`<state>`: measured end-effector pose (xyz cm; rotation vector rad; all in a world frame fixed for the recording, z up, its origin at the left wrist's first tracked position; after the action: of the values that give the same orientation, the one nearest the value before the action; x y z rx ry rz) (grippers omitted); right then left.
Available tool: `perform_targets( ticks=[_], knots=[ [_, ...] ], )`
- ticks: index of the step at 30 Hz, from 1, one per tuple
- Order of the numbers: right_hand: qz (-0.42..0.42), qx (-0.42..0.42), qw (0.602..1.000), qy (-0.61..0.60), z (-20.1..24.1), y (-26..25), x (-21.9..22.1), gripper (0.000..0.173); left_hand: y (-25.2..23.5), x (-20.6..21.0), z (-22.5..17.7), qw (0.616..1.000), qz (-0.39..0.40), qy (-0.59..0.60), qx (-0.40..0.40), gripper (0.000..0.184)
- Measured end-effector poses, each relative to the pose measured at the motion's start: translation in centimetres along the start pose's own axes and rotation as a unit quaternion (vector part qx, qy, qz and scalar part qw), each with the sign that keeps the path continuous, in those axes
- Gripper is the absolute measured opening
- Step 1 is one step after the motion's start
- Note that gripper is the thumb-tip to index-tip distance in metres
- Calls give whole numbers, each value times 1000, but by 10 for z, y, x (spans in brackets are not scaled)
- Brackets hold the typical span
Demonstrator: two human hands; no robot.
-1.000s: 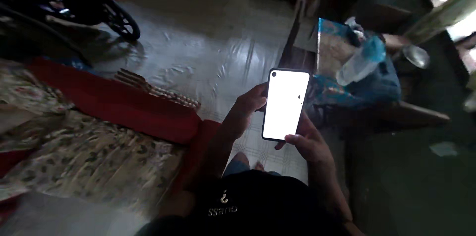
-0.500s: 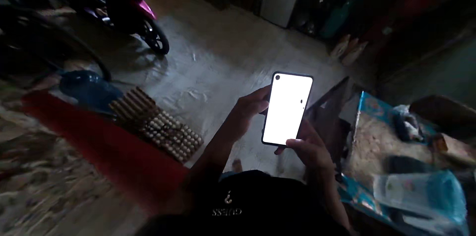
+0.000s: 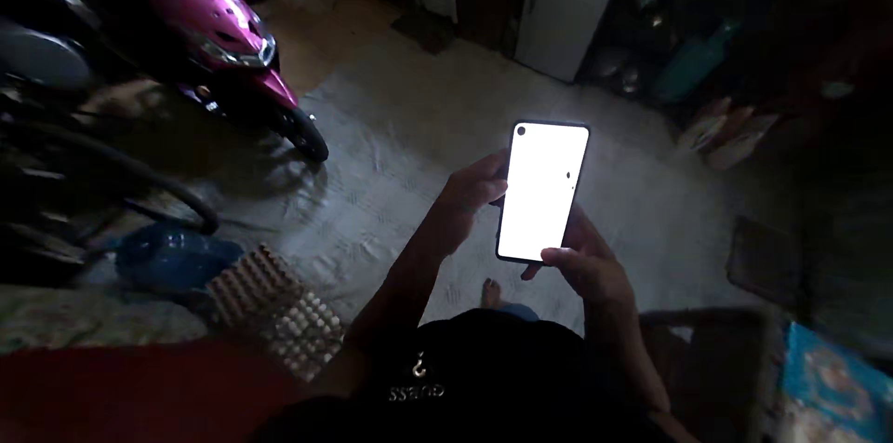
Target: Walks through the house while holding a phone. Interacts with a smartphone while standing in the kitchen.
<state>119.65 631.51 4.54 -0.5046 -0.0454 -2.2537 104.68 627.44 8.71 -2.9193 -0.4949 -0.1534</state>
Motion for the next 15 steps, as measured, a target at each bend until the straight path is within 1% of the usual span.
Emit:
perform_targets(
  ticks=[3,7,8,10,11,13,15],
  knots=[
    [19,16,1000,8,13,-120,-31,59,-111,-27,3,999,-41,-29,-13,46],
    [76,34,997,-4,1,-264,-61,55,-232,-73,15,994,-105,-25,-11,41],
    [88,33,996,-5,-5,-301,-68,54,-263,-86,20,994,-112,-20,2,39],
    [109,37,993,-3,-19,-373,-85,58,-327,-114,34,992,-121,-11,28,38],
    [104,43,994,-1,-26,-410,-93,61,-359,-128,41,991,-129,-9,28,39],
    [92,46,995,-4,-36,-482,-108,66,-428,-156,55,993,-117,-12,27,42],
    [78,30,996,-7,-37,-554,-121,64,-503,-181,62,994,-103,-14,17,41]
  ],
)
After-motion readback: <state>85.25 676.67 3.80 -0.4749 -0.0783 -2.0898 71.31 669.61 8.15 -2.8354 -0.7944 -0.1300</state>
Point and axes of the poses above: each hand's wrist, its own y-axis away from the middle knuckle, its own x-axis out of the palm, z = x × y, the point moved 8 cm from there along -y, towards the middle knuckle, and after that the axes turned 10 degrees about -z, right-handed, at the moved point
